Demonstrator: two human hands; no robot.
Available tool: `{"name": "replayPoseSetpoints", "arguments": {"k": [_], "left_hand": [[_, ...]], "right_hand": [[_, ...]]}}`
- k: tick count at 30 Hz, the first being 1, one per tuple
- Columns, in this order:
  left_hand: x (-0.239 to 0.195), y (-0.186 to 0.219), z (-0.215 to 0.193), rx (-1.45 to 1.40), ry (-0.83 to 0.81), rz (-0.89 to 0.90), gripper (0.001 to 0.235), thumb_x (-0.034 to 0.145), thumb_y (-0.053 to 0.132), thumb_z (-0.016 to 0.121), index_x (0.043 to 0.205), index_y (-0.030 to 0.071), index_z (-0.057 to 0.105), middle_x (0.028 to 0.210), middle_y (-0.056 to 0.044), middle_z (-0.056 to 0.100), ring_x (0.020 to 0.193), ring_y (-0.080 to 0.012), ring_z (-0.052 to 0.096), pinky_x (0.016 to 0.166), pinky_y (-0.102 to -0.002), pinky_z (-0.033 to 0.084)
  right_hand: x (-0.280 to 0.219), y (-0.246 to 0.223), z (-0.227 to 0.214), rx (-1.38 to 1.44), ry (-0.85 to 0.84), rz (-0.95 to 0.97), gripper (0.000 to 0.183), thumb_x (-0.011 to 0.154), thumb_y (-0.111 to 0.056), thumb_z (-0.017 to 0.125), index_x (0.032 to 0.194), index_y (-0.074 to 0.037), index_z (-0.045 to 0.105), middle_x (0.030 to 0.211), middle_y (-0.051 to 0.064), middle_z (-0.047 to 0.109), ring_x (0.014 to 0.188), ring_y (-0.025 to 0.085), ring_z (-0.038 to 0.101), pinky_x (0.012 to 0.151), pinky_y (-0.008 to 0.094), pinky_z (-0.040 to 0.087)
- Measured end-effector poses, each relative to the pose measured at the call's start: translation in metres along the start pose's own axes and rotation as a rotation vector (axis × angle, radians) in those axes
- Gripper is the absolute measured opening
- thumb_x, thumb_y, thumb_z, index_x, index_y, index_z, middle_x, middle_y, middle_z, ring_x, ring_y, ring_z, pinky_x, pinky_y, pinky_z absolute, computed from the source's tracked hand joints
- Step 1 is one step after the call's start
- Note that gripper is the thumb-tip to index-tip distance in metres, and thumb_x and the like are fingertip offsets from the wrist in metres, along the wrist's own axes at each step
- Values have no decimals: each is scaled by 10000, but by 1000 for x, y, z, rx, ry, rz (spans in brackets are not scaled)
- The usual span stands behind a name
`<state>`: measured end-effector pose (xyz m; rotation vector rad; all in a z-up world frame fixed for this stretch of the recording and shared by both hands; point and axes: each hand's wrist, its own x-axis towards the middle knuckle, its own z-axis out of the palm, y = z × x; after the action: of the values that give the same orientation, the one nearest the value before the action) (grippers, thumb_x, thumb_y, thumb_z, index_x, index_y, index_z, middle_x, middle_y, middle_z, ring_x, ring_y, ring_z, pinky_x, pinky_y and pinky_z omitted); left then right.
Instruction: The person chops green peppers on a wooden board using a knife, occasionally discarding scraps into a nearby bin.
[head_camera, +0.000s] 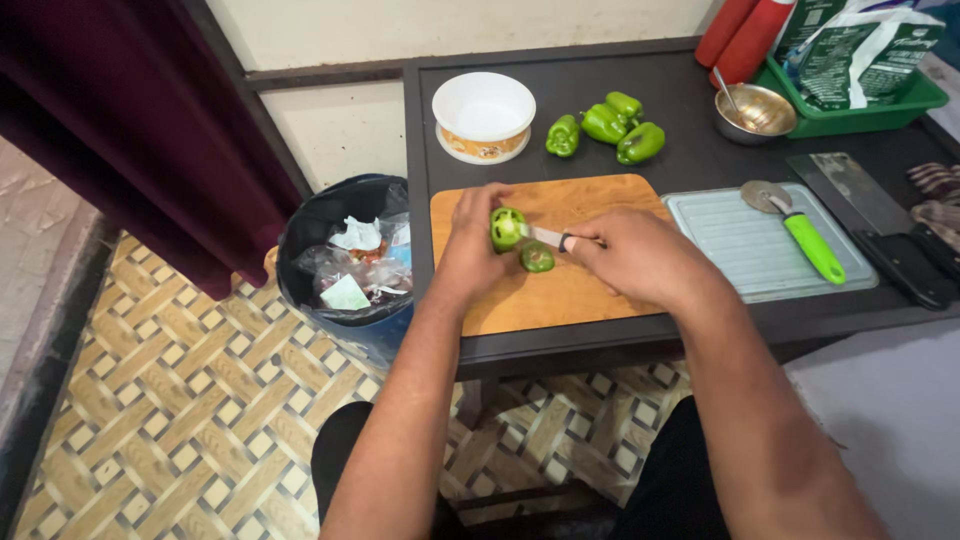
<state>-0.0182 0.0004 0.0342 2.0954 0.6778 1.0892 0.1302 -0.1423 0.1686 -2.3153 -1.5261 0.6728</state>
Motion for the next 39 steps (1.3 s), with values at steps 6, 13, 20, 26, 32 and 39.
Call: {"name": "replayPoseSetpoints", "arguments": {"k": [6,13,20,26,32,39], "left_hand": [[-4,-5,-1,-60,-119,63,727,716,-31,790,1376,77,504,1351,-157,605,1313,-365,580,1089,-417,483],[-2,13,-5,-45,-77,-112,680,643,15,868,1223,75,520,1150,-135,668,1151,-329,666,958,-389,526],[-1,17,-7,1,103,189,497,695,-48,840,1100,58,572,1103,-141,642,1088,-373,635,920,-430,518],[-3,16,-4,92,198,154,537,683,-19,865,1126,64,575,1104,-147,644,1119,-392,609,945,-456,483],[-2,18,-4,115,225,231,601,665,-19,866,1172,62,553,1191,-166,604,1179,-409,571,1009,-476,448],[-5,16,0,14,97,315,619,753,-55,732,1313,28,484,1281,-183,587,1266,-411,560,1067,-472,470]], "right_hand": [[14,19,-3,-182,142,-223,302,921,-373,650,1029,-138,805,750,109,726,724,302,694,672,438,531],[-6,12,-29,-122,24,-108,306,919,-373,605,1048,-154,775,676,126,729,648,292,717,651,438,548],[-3,4,-11,-127,90,-226,327,934,-385,596,1026,-124,770,773,144,725,724,338,692,682,462,530],[-6,-7,0,-171,118,-188,314,930,-373,606,966,-116,781,889,174,722,876,400,683,767,513,518],[-7,-10,-4,-110,83,-145,299,940,-365,591,973,-124,765,844,159,721,826,373,681,738,495,512],[-7,5,-18,-130,122,-217,313,934,-360,604,951,-89,759,763,155,712,718,343,681,677,461,517]]}}
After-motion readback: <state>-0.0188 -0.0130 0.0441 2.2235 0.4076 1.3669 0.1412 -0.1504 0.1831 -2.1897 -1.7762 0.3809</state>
